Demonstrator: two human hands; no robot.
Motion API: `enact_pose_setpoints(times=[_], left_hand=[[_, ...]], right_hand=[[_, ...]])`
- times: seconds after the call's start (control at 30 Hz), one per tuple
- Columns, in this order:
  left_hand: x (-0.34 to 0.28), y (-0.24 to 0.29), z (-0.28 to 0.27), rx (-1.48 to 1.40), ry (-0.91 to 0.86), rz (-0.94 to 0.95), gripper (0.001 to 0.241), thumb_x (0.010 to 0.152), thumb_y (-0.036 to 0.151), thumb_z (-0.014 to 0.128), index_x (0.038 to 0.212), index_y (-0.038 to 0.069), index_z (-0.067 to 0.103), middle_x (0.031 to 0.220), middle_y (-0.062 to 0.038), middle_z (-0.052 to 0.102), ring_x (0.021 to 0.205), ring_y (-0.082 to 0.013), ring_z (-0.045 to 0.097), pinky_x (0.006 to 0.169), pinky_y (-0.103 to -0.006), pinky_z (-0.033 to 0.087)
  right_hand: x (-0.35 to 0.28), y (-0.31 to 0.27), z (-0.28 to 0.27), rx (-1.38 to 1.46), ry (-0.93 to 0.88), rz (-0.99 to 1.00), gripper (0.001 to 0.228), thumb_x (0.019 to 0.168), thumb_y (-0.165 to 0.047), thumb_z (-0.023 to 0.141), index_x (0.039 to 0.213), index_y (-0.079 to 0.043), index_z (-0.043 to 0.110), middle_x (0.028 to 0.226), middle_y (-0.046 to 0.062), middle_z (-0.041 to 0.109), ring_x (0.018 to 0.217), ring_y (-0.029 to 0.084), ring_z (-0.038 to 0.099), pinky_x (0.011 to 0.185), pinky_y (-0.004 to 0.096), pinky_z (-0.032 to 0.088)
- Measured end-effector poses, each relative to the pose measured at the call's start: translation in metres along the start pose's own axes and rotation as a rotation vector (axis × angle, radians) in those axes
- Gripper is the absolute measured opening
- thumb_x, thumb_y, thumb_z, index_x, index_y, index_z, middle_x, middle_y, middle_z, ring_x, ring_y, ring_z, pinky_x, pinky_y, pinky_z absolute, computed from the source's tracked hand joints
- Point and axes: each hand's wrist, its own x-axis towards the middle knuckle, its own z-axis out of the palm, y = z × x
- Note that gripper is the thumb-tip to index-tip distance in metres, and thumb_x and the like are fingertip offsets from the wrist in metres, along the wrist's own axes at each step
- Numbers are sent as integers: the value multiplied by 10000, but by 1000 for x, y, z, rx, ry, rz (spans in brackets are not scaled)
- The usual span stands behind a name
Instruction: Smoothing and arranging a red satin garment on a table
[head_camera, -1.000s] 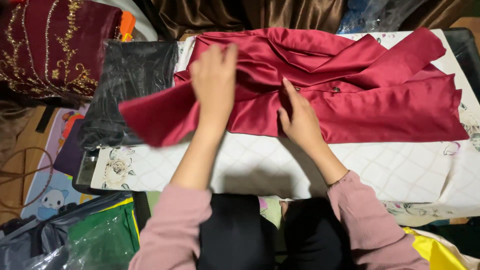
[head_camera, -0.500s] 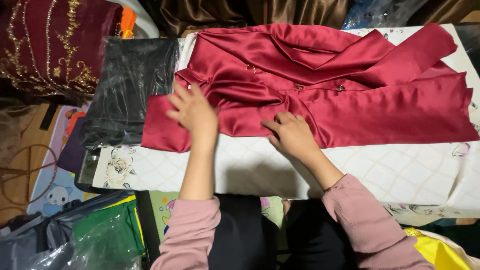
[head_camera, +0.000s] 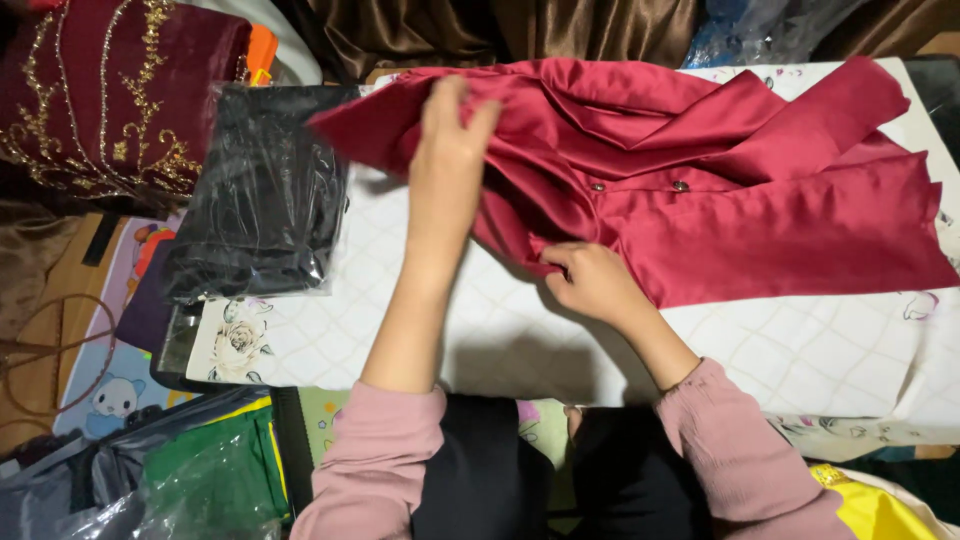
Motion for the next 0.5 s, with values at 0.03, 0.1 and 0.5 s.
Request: enact_pose_setpoints(times=[0.03,0.1,0.5], left_hand=[[3,1,-1,1,2,-1,285,904,55,702,1185,48,654,1331,-188,522,1142,-360,624,879,-439,589],[9,2,0,-33,102,112,262,921,91,747,1175,63,688,1376,-127,540,1228,-316,621,966,-405,564],[2,-17,74,235,-298,1,1154,749,8,670,1654,533,184,1724,48,-34,1586,-371,303,1187,-625,399]], right_hand=[[-1,6,4,-1,0,-2,186,777,-139,556,887,-83,696,928,87,763,792,395,669,665,462,521],[-3,18,11,-11,-231,99,257,746,-143,564,892,-95,769,898,121,767,758,406,662,732,459,544],[-3,1,-2,186,-260,28,387,717,-205,729,1102,-171,714,975,16,720,738,213,657,676,333,529]])
